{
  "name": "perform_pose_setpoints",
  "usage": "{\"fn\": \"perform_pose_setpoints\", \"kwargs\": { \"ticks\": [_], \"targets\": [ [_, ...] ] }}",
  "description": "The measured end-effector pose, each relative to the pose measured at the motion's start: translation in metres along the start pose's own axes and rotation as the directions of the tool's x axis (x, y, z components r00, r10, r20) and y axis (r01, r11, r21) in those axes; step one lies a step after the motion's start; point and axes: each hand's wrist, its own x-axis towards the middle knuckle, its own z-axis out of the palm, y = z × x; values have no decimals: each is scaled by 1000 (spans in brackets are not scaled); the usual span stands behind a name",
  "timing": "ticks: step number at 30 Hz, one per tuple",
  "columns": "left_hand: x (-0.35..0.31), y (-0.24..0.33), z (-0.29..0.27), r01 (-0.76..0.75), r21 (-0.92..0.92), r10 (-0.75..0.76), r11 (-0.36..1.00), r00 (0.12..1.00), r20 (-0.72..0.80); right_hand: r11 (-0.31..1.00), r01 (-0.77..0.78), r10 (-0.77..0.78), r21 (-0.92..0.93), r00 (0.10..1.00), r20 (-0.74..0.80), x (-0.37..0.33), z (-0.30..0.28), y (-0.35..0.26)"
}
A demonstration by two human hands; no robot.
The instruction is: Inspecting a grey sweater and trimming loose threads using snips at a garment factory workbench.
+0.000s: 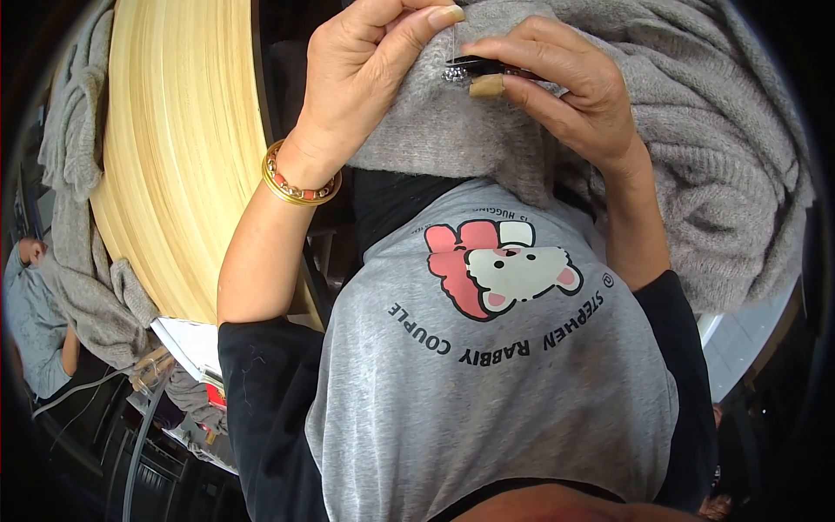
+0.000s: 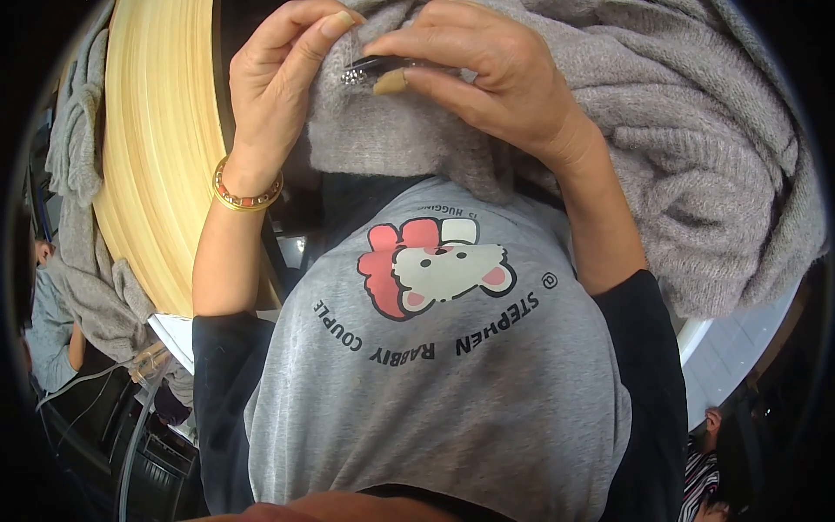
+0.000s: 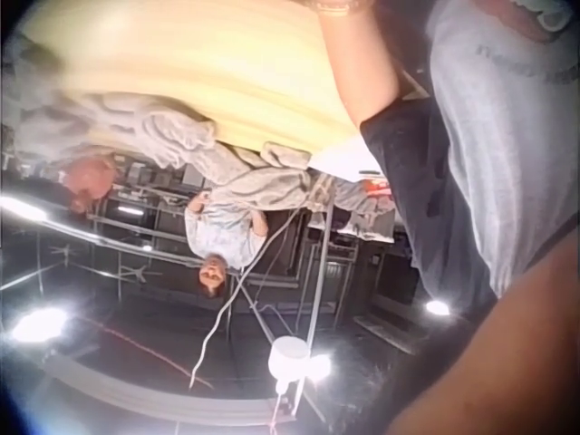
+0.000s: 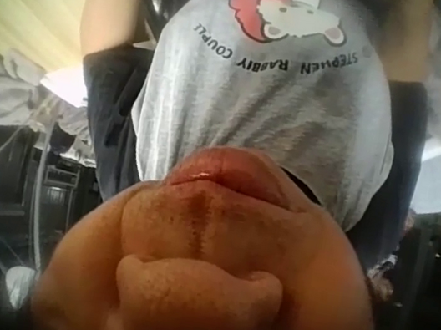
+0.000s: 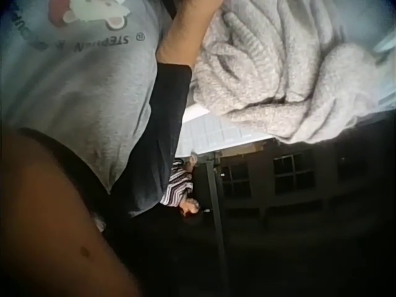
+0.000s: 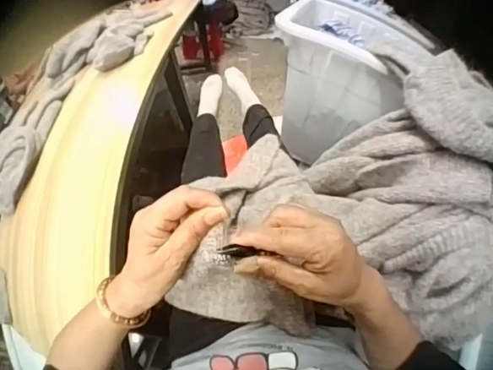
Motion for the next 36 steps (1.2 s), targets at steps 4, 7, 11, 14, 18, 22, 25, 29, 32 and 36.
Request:
{"fn": "perform_pose_setpoints", "kwargs": {
  "ticks": [4, 7, 11, 14, 18, 22, 25, 29, 32, 36],
  "targets": [
    [0, 0, 2, 13, -35, -12, 999, 1000, 7, 1000, 0, 0, 2, 1000, -5, -3, -1, 1],
    [22, -59, 3, -409, -581, 530, 703, 847, 44, 925, -339, 334, 173, 941, 56, 1, 9, 25],
    [3, -14, -2, 97, -191, -97, 977, 995, 11, 877, 251, -153, 409, 954, -257, -7, 32, 47],
    [8, -17, -1, 129, -341, -138, 931, 990, -2, 848, -372, 336, 377, 928, 159, -9, 21, 30],
    [16, -28, -15, 192, -290, -155, 938, 977, 148, 826, -384, 371, 413, 921, 114, -17, 27, 45],
    [16, -22, -28, 283, -69, -256, 957, 929, 267, 783, -392, 444, 483, 896, 8, -22, -4, 40],
    [13, -15, -31, 186, -23, -173, 982, 947, 272, 836, -336, 409, 433, 909, -83, -29, -13, 45],
    [28, -41, -33, -328, -519, 535, 789, 783, 318, 857, -282, 370, 431, 919, -136, -32, -20, 41],
    [13, 14, -28, 200, -106, -170, 974, 955, 242, 864, -295, 379, 407, 914, -144, -37, -26, 44],
    [12, 10, -35, 288, -112, -239, 951, 916, 323, 870, -252, 352, 423, 919, -176, -38, -27, 46]
  ]
}}
